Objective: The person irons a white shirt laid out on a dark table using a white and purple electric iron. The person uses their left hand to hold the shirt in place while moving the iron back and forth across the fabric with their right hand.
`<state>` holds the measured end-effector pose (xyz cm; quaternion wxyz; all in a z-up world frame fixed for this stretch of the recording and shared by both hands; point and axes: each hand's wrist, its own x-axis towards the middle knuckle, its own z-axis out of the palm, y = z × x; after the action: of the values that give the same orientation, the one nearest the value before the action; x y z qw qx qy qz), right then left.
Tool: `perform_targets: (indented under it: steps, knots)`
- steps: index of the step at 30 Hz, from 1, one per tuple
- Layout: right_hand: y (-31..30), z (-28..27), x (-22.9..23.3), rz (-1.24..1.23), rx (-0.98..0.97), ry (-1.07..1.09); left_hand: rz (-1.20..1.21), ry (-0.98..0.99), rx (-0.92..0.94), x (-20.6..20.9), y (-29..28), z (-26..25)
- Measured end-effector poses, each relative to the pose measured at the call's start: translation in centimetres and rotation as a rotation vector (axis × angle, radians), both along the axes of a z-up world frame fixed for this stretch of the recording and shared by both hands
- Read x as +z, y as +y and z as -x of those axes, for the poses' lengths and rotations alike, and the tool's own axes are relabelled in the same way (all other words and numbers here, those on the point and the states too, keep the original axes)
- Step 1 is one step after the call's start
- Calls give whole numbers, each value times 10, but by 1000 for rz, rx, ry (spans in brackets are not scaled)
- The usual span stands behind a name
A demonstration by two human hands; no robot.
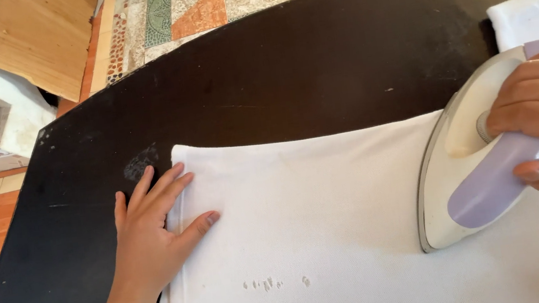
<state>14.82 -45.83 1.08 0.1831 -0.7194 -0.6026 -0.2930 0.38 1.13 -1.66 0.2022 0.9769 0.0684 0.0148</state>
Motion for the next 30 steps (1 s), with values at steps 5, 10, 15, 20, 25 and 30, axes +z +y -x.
perform_targets:
  steps: [5,10,15,20,25,30]
  knots:
    - [-10,2,-17,26,-173,113,-9,20,-10,2,-3,1]
    - [-25,-12,-38,54,-99,115,-44,-19,-14,2,1,-1]
    - [-31,-17,-57,0,-187,185,19,6,-12,6,-3,0]
    - [-40,-19,-85,20,-412,380,-14,15,-4,4,-1,0]
    - [-62,-28,-104,243,-664,544,20,-13,-34,6,-3,2]
    - [-9,-4,-40,-29,-308,195,26,-1,-7,4,-2,0]
